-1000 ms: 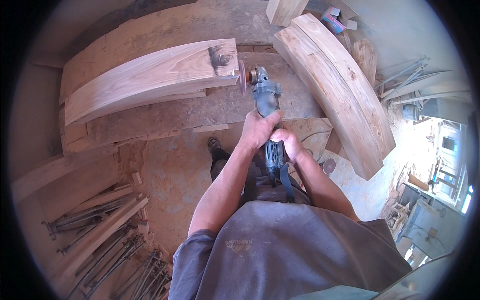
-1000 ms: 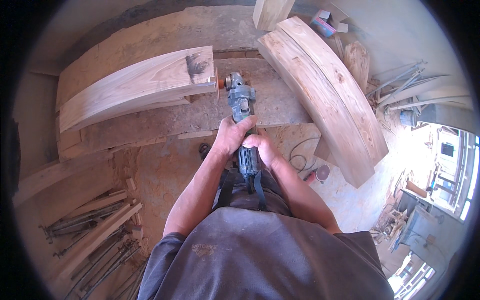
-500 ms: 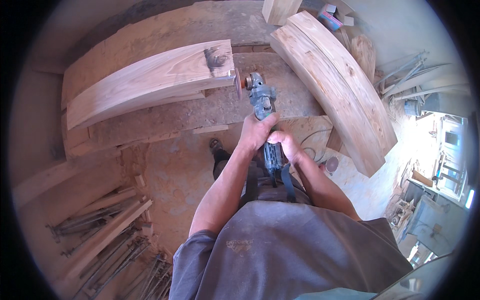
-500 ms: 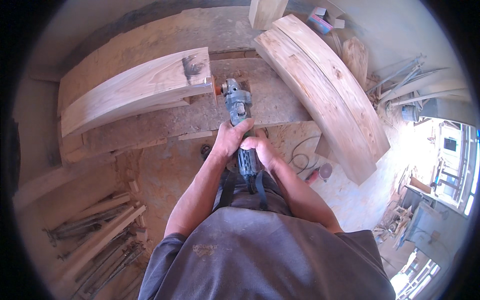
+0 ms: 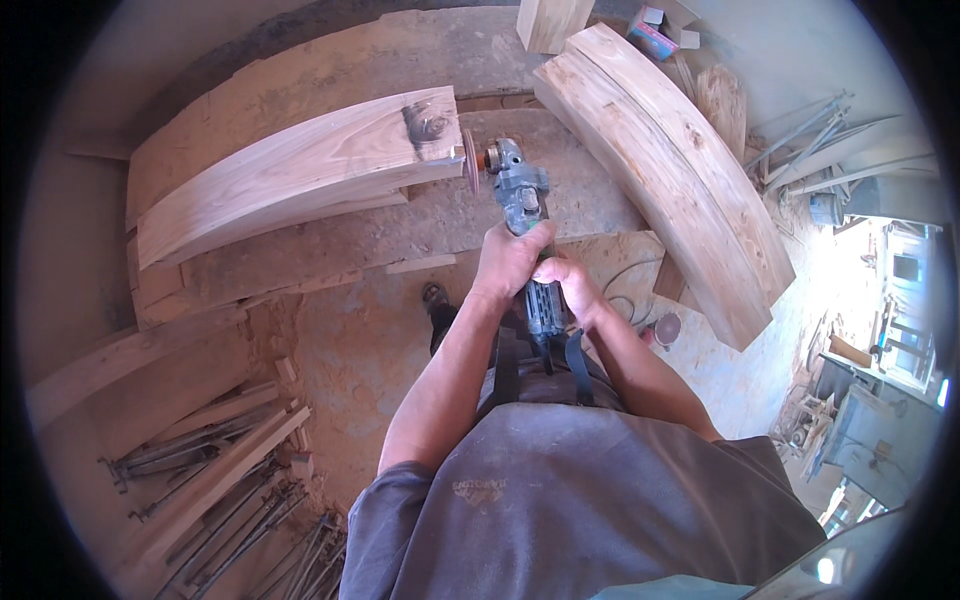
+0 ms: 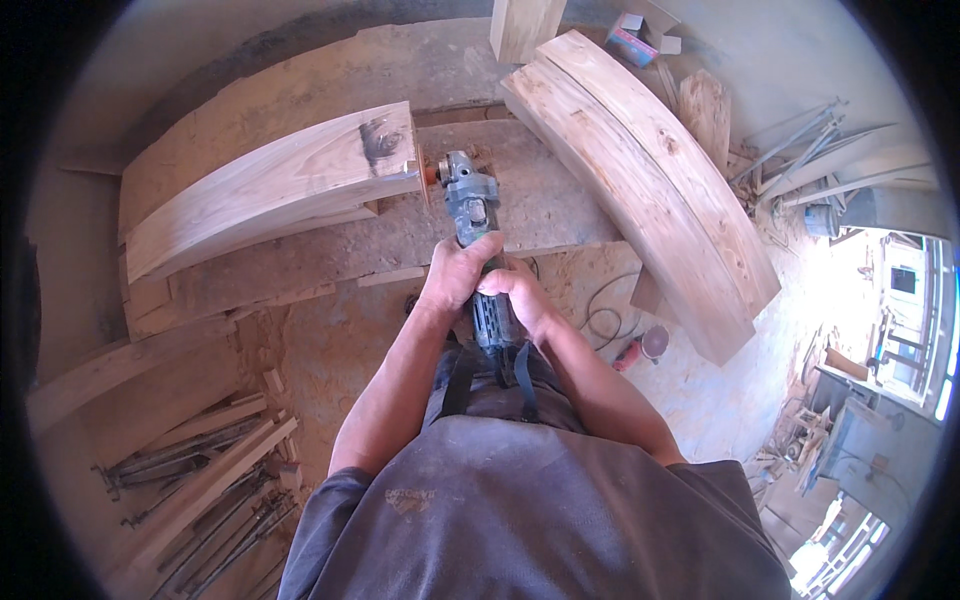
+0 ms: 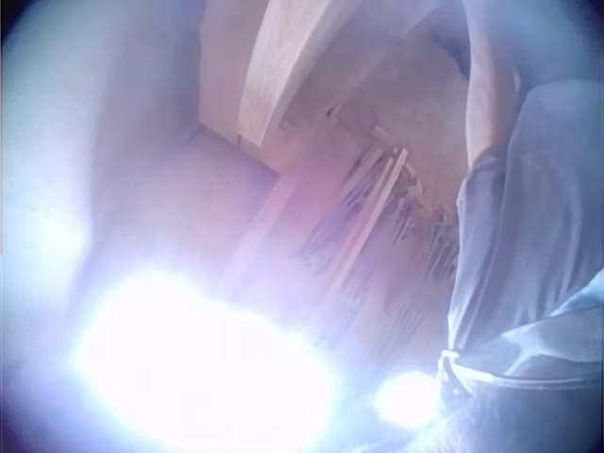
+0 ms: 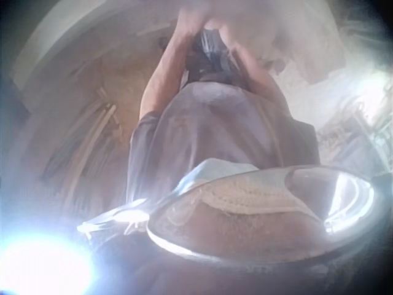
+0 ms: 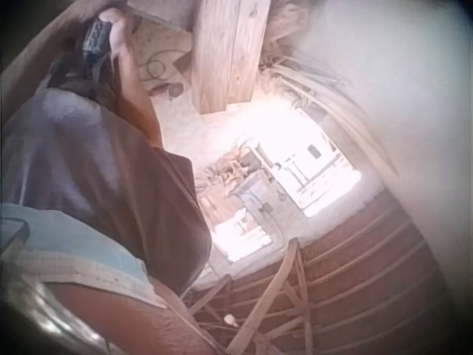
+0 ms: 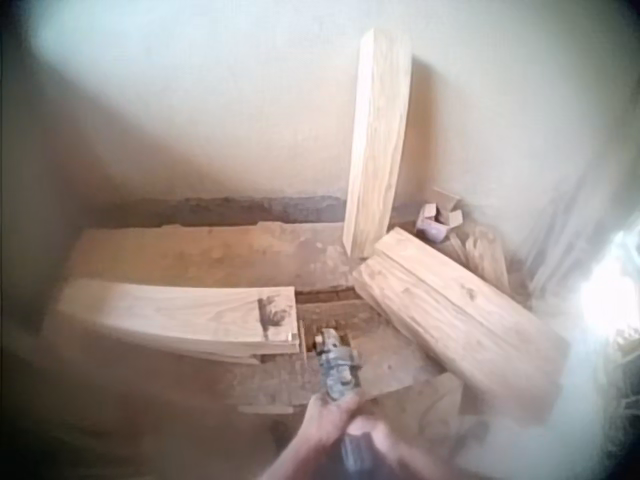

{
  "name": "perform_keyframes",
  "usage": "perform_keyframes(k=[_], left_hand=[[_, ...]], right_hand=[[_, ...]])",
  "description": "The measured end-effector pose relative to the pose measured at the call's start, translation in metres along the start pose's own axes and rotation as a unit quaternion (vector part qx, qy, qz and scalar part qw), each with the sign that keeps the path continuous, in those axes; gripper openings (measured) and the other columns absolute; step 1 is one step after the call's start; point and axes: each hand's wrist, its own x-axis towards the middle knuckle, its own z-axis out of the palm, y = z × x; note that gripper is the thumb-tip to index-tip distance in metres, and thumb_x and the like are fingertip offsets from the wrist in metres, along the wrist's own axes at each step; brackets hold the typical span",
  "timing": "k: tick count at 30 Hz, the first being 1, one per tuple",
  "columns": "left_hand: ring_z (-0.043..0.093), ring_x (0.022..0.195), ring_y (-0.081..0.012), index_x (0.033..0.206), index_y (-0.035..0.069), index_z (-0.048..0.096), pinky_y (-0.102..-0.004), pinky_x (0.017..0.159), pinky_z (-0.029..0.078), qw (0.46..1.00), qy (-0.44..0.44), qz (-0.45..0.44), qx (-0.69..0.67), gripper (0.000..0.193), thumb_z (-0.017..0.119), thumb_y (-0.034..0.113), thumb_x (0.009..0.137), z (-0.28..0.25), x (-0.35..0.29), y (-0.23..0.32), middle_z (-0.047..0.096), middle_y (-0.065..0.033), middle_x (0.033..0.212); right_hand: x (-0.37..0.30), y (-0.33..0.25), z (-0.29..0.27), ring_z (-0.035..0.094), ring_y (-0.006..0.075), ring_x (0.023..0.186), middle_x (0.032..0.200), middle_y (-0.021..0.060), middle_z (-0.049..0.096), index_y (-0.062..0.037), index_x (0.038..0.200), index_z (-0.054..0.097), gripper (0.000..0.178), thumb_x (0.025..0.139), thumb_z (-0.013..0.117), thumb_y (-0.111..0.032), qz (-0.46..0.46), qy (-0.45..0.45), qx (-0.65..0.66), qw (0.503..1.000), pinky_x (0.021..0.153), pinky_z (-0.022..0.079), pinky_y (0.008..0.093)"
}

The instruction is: The person uses a nail gun to fasten a small wooden block to a larger plank, then hammers the joint to align it. They flip the plank and use an angle grinder to smooth the surface and edges. The person repeats hammering and grinding on the same plank.

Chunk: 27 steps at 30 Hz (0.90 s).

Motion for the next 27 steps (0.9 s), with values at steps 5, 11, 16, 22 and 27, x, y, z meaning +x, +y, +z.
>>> perform_keyframes(k=[5,11,16,22,27], left_hand=[[0.067,0.078,-0.0160,0.093,-0.005,0.073,-0.0357,0.074,0.055,1.000,-0.001,0.017,-0.008,0.037,0.074,0.031,0.088,-0.002,0.002,-0.001,0.073,-0.0103,0.085],[0.066,0.078,-0.0164,0.093,-0.005,0.073,-0.0363,0.074,0.055,1.000,-0.009,0.005,-0.010,0.037,0.074,0.031,0.088,-0.005,0.005,-0.002,0.073,-0.0097,0.085],[0.067,0.078,-0.0172,0.092,-0.005,0.073,-0.0365,0.075,0.055,1.000,-0.008,0.020,-0.020,0.037,0.074,0.032,0.088,-0.005,0.008,0.000,0.073,-0.0106,0.085],[0.068,0.079,-0.0175,0.092,-0.006,0.073,-0.0368,0.075,0.055,1.000,-0.016,0.008,0.006,0.039,0.073,0.032,0.088,-0.006,0.007,0.004,0.074,-0.0122,0.085],[0.067,0.080,-0.0175,0.093,-0.006,0.073,-0.0371,0.077,0.055,0.999,-0.014,0.006,0.033,0.039,0.073,0.032,0.089,-0.007,0.007,0.003,0.073,-0.0122,0.086]], right_hand=[[0.002,-0.002,0.004,0.069,0.0168,0.076,0.091,0.0064,0.070,0.0001,0.112,0.067,0.039,0.079,0.068,-0.020,-0.012,-0.008,0.010,1.000,0.070,0.058,0.0323],[0.004,-0.003,0.009,0.070,0.0189,0.071,0.088,0.0075,0.070,0.0006,0.110,0.066,0.039,0.078,0.069,-0.021,-0.006,0.015,0.004,1.000,0.067,0.060,0.0340],[0.007,-0.005,0.008,0.070,0.0203,0.071,0.088,0.0088,0.070,0.0012,0.111,0.066,0.040,0.077,0.069,-0.020,-0.018,0.014,0.004,1.000,0.067,0.060,0.0348],[0.009,-0.007,0.004,0.070,0.0205,0.072,0.088,0.0093,0.070,0.0015,0.111,0.066,0.040,0.077,0.068,-0.019,0.001,0.008,-0.021,1.000,0.066,0.059,0.0352],[0.007,-0.008,0.004,0.070,0.0188,0.074,0.090,0.0079,0.070,0.0023,0.113,0.065,0.043,0.076,0.068,-0.019,0.008,0.019,-0.034,0.999,0.069,0.058,0.0338]])
